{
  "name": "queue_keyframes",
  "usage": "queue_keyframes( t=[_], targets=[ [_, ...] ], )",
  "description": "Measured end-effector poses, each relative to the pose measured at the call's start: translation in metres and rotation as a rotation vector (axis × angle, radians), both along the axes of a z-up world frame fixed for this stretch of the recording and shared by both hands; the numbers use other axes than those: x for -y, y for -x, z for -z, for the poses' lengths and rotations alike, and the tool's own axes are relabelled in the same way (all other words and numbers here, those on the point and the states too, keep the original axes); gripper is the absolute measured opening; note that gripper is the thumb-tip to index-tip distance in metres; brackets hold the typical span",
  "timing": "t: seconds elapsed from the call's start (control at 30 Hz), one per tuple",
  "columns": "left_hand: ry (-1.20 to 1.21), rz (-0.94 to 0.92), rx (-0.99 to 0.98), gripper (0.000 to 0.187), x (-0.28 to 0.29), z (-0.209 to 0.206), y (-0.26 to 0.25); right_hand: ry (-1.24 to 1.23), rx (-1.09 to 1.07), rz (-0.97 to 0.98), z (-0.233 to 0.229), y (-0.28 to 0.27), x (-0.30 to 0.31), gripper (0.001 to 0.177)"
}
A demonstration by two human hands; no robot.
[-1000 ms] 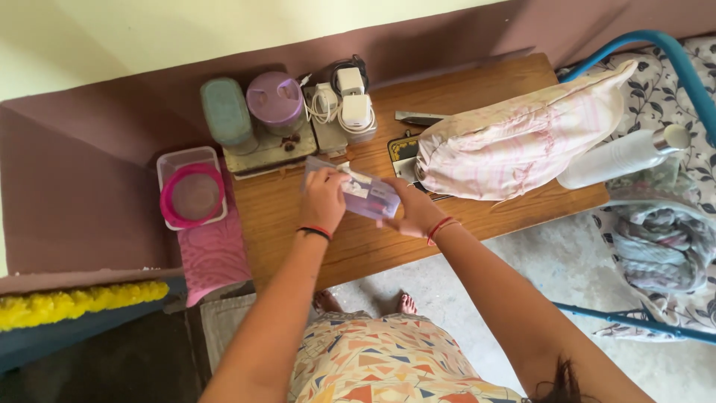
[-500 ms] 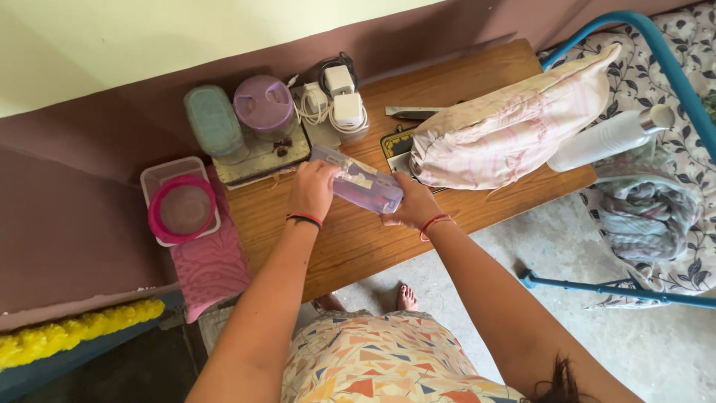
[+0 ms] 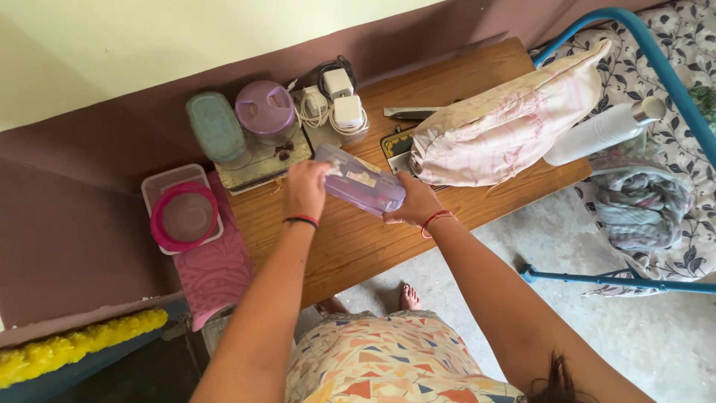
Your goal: Wiping a white power adapter with a cloth and organizing it with its cable into a plastic container.
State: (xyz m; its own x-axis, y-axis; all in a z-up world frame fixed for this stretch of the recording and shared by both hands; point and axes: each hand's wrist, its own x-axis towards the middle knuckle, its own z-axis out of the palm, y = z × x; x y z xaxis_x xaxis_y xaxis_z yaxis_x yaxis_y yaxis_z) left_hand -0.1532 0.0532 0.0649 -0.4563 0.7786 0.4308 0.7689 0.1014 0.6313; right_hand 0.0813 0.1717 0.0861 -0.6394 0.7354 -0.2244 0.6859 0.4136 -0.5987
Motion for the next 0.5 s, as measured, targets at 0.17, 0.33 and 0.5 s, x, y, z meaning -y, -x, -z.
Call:
queue_keyframes(
  t=[0.17, 0.33, 0.5],
  targets=[
    [-0.031, -0.042, 0.144, 0.020, 0.004, 0.001, 0.025, 0.139, -0.004, 0.096, 0.014, -0.010, 0.001, 0.085],
    [-0.051, 0.079, 0.255, 0.026, 0.007, 0.028, 0.007, 0.860, -0.225, 0.393, 0.038, -0.018, 0.005, 0.072],
    [-0.064, 0.399, 0.180, 0.029, 0.010, 0.001, -0.056, 0.998, -0.308, 0.622, 0.055, -0.020, 0.009, 0.065]
  ],
)
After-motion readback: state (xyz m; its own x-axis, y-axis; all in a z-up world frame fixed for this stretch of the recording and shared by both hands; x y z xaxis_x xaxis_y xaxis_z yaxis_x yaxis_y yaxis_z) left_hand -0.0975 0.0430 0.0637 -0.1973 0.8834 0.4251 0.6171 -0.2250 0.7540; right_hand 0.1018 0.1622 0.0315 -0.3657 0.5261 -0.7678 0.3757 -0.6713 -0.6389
